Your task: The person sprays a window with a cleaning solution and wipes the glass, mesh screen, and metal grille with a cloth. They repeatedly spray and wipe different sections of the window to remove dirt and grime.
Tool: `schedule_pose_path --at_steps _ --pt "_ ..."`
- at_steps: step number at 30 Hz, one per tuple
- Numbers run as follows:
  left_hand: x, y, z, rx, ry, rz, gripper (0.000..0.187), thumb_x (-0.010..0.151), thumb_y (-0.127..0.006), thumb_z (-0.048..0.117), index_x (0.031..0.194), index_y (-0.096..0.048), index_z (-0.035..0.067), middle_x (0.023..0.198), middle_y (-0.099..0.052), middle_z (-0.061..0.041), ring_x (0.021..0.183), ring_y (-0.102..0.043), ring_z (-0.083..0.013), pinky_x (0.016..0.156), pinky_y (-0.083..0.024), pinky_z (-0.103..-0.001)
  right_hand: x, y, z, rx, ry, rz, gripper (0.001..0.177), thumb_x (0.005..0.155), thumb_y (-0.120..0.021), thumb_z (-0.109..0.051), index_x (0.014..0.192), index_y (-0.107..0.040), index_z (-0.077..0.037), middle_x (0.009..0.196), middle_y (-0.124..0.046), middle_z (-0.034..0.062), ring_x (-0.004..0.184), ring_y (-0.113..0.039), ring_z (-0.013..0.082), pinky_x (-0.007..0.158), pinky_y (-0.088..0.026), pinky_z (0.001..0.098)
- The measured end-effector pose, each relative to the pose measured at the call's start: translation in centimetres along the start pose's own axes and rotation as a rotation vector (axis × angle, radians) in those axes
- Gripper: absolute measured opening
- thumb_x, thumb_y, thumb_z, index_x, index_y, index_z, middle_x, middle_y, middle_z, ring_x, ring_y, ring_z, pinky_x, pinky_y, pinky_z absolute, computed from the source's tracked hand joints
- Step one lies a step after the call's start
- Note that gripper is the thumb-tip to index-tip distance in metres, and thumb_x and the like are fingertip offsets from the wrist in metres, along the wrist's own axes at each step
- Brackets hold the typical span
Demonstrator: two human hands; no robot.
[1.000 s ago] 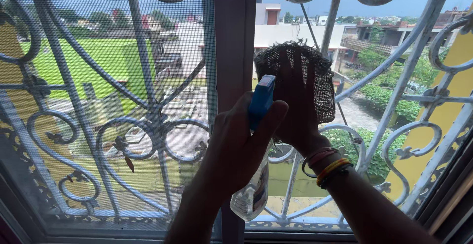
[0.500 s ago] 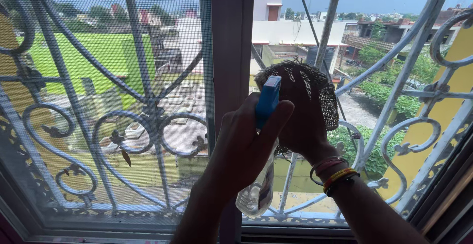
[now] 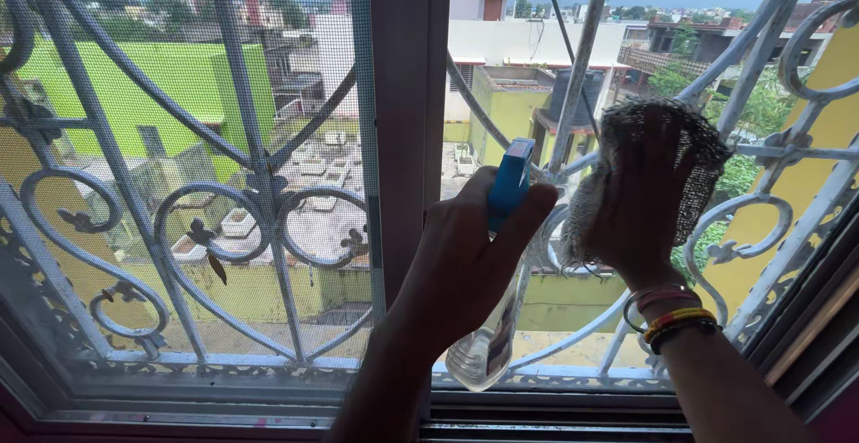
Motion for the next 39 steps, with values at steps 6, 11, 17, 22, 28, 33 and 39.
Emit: schedule_pose_path --at_steps 6,11,17,22,28,33,39 --pt "-0.5 -0.5 -0.7 -0.016 0.004 -0.010 0.037 0.103 -0.061 0.039 0.091 -0.060 0.003 0.065 -0.062 -0.006 0.060 -0.063 -0.0125 0.054 -0.047 -0.034 -3.5 -0.5 4.6 0.018 -0.226 0.110 0.064 0.116 -0.038 -0.024 0.171 -0.014 -0.001 0.177 -0.010 0.0272 0.165 -0.006 0.0463 0.133 -0.002 0.0611" --pt "-0.9 -0.5 -1.2 -0.017 0.026 -0.020 0.037 0.102 -0.061 0.040 0.092 -0.060 0.004 0.066 -0.064 -0.005 0.061 -0.067 -0.0120 0.055 -0.050 -0.034 -5.7 -2.6 6.7 0.030 -0.466 0.192 0.076 0.117 -0.042 -0.036 0.169 0.001 -0.002 0.179 -0.002 0.0190 0.167 -0.001 0.0348 0.135 0.001 0.0514" --pt "-1.7 -0.2 -1.4 0.015 0.011 -0.009 0.039 0.102 -0.060 0.042 0.093 -0.060 0.004 0.066 -0.065 -0.006 0.062 -0.067 -0.0127 0.054 -0.048 -0.034 -6.8 -4.1 6.6 -0.125 -0.539 0.143 0.085 0.120 -0.048 -0.048 0.168 0.005 -0.001 0.177 0.003 0.0189 0.166 0.002 0.0345 0.135 0.001 0.0485" --pt "-2.0 0.0 -1.5 0.020 0.018 -0.017 0.041 0.103 -0.060 0.043 0.094 -0.060 0.003 0.066 -0.065 -0.006 0.061 -0.068 -0.0132 0.054 -0.049 -0.033 -6.4 -5.0 4.7 -0.065 -0.574 0.098 0.071 0.125 -0.036 -0.039 0.170 0.004 -0.001 0.180 0.002 0.0195 0.168 0.003 0.0343 0.137 0.002 0.0487" --pt "-2.4 1.1 -1.6 0.043 0.022 0.018 0.044 0.100 -0.061 0.045 0.101 -0.062 0.001 0.069 -0.070 -0.009 0.066 -0.077 -0.0191 0.056 -0.055 -0.035 -4.1 -4.4 -0.8 -0.038 -0.377 0.053 0.075 0.116 -0.038 -0.042 0.169 -0.008 0.002 0.175 0.000 0.0284 0.164 0.004 0.0442 0.132 0.005 0.0613" --pt "-2.7 1.1 -2.7 0.050 0.070 -0.002 0.047 0.099 -0.059 0.046 0.106 -0.062 0.000 0.073 -0.074 -0.012 0.072 -0.081 -0.0228 0.058 -0.059 -0.036 -3.5 -4.6 -5.6 0.059 -0.120 0.050 0.068 0.115 -0.037 -0.034 0.168 -0.019 0.003 0.175 -0.005 0.0325 0.165 0.001 0.0503 0.128 0.004 0.0685" --pt "-2.9 1.1 -3.1 0.039 0.021 -0.014 0.052 0.101 -0.056 0.052 0.108 -0.062 0.000 0.080 -0.077 -0.010 0.079 -0.082 -0.0209 0.067 -0.064 -0.034 -3.7 -4.1 -9.1 0.244 0.006 0.053 0.074 0.107 -0.048 -0.040 0.163 -0.025 0.002 0.172 -0.011 0.0317 0.163 -0.002 0.0489 0.129 0.004 0.0697"
Point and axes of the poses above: each hand's wrist, its own x-axis towards the middle knuckle, its own y-axis out of the back of the hand, z = x × y, the point moved 8 cm from there along x, towards the middle knuckle
